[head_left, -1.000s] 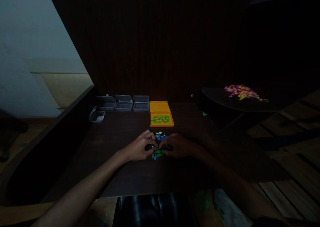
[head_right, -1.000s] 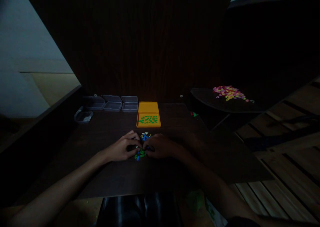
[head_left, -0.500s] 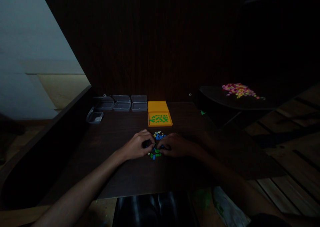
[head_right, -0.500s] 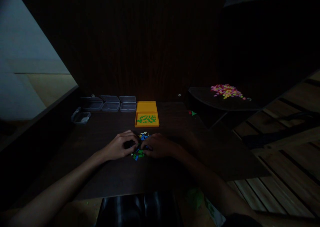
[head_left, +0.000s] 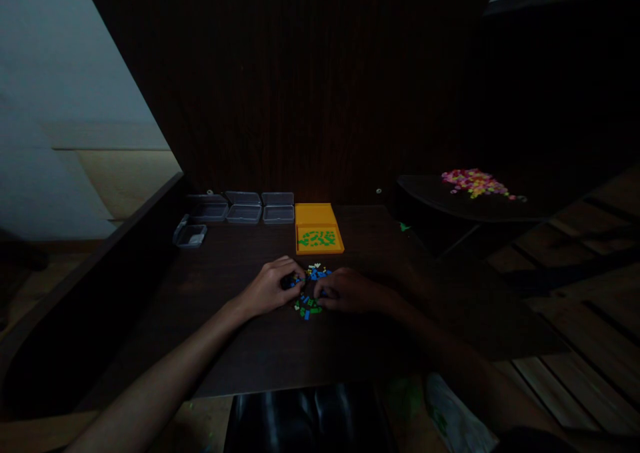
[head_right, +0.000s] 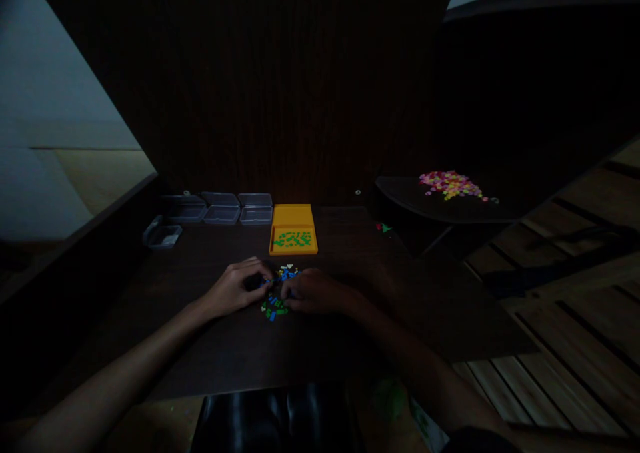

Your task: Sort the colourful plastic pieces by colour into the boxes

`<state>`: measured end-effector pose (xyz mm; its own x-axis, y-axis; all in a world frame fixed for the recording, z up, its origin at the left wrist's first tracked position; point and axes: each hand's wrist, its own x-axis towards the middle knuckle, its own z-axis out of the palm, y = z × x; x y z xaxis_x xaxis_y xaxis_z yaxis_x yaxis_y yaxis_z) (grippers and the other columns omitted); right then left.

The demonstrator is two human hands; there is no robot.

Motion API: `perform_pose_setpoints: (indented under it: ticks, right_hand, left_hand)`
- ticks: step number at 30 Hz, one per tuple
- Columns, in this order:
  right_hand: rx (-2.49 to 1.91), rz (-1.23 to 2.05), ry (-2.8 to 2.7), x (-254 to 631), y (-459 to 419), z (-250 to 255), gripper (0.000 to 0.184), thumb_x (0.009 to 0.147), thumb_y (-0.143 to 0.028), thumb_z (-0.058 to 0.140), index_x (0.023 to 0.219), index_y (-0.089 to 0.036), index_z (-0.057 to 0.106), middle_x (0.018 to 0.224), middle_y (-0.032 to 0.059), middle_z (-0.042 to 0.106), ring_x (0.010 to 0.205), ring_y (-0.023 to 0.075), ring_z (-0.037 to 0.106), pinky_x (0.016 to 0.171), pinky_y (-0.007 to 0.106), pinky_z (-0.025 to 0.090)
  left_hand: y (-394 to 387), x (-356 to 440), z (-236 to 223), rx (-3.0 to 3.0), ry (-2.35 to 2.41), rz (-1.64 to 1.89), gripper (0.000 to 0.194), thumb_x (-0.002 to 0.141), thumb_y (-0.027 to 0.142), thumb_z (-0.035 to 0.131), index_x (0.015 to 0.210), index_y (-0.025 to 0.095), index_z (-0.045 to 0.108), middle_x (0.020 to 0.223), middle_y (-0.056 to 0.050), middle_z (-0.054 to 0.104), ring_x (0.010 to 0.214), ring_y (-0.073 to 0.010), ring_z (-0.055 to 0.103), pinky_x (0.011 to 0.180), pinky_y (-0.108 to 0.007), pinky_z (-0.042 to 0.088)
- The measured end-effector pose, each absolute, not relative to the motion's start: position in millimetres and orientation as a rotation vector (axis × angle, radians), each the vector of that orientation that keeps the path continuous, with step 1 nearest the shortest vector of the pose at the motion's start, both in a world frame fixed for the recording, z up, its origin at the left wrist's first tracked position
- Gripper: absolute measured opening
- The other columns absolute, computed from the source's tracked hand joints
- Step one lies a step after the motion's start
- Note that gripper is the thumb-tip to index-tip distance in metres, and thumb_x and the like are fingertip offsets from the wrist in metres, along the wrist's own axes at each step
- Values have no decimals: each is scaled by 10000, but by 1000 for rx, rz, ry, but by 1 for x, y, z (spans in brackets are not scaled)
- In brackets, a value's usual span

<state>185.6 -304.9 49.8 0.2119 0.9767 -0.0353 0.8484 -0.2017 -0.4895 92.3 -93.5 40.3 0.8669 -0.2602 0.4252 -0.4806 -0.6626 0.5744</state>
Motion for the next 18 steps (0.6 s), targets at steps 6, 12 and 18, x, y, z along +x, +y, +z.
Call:
perform_pose_setpoints:
  ticks: [6, 12, 18]
  right_hand:
    - [-2028, 465, -1525, 186, -304, 53, 81, 852, -219, 583, 872, -165, 641, 701, -22, 606, 628, 100, 540, 660, 213, 383]
    - [-1952, 368, -1264, 191, -304, 53, 162, 841, -314, 604, 862, -157, 639, 635, -32, 575, 549, 88, 481, 561, 197, 367]
    - [-1910, 485, -1076, 197, -305, 46, 213, 770, -347, 664, 827, -142, 670, 562, -47, 508, 502, 75, 421, 481, 181, 305]
  left_hand:
    - [-94, 93, 42, 2324, -548, 427, 79, 850, 150, 563, 879, 175, 632, 869, -37, 668, 849, -153, 606, 800, -290, 483]
    - [-94, 93, 41, 2329, -542, 435, 104, 870, 180, 550, 897, 180, 650, 877, -49, 671, 861, -165, 608, 799, -302, 491]
    - [-94, 93, 40, 2333, -552, 437, 117, 882, 178, 548, 911, 175, 661, 906, -52, 674, 884, -163, 606, 813, -296, 494]
